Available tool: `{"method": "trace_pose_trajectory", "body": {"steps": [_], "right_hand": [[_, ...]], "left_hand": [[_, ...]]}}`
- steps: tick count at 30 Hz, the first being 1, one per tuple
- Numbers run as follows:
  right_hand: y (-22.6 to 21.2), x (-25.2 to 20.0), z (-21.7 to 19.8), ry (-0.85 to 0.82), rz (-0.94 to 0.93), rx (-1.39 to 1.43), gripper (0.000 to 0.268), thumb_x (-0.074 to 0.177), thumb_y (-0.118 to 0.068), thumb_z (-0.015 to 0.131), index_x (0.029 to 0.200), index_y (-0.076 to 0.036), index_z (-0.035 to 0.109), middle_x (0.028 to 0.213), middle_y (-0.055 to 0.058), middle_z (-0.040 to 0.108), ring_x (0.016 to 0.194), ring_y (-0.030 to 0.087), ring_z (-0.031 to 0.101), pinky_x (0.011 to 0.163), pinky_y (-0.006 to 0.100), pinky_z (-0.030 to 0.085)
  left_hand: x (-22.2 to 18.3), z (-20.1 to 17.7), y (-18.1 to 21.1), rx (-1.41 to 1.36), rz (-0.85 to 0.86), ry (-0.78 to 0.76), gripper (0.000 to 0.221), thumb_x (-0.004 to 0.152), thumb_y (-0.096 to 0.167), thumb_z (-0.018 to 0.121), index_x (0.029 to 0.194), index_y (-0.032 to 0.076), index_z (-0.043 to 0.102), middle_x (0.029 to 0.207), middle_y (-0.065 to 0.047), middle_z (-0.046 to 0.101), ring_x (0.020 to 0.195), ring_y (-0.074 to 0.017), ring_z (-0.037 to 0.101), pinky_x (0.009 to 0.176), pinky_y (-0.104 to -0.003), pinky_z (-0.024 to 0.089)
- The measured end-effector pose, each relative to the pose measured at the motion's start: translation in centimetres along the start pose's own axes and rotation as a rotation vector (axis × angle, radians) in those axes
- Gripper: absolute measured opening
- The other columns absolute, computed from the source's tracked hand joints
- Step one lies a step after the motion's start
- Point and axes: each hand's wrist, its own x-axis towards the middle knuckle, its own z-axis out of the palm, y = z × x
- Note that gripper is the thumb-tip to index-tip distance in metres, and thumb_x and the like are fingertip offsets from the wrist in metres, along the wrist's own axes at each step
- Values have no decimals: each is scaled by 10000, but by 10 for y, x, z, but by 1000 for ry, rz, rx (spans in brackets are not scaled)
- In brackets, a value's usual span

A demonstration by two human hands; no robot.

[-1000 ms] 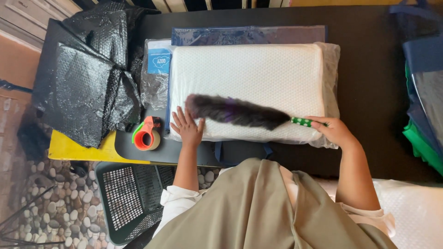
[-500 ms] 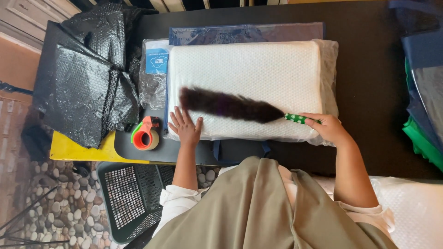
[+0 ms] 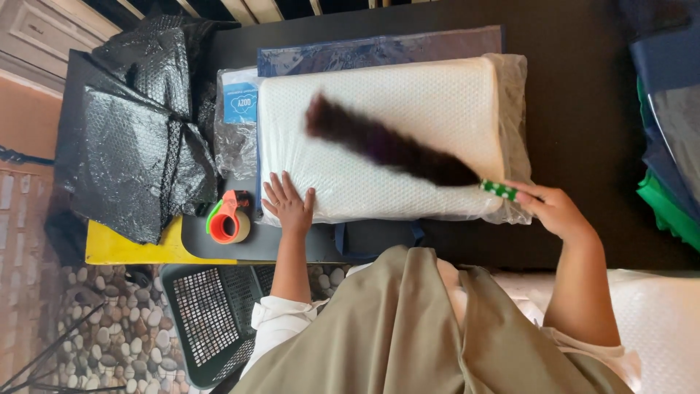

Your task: The person cleans a blue bag with a duster, unfolds the bag, and then places a white pillow inside the bag before zipping it closed.

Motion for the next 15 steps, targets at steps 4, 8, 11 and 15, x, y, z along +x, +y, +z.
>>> {"method": "trace_pose_trajectory", "body": {"steps": [4,8,11,15], "right_hand": [[65,-4,-15,-16,69,211,386,1045,-209,567,1413,-140,658,693,6,306,629,136,259,586,260,206],[116,10,-15,335,-29,385,377,1094,-305,582,1431,-141,626,860,-38,489,639,36,368,491,185,215],[122,8,-11,389,-105,629,439,1110,-317,560,1494,-105,568,986,-9,519,649,27,386,553,178,240],[128,3,-3,84,-117,667,507,1064,-221,519,1526,-15,495,821,16,402,631,85,326,550,240,236]], "left_hand": [[-2,-3,2,-10,0,-4,926,976,761,263,1679,172,130,1747,-93,-13,1593,-373,-101,1198,-695,-67],[-3,-7,5,-22,-3,-1,922,976,766,241,1679,182,129,1747,-91,-5,1594,-366,-97,1203,-688,-70],[-3,-7,6,-15,-11,-12,917,981,754,252,1677,169,137,1745,-92,-3,1592,-365,-100,1204,-684,-69],[-2,-6,6,-19,-15,2,925,976,757,260,1673,159,153,1744,-96,8,1590,-374,-95,1202,-691,-62]]}}
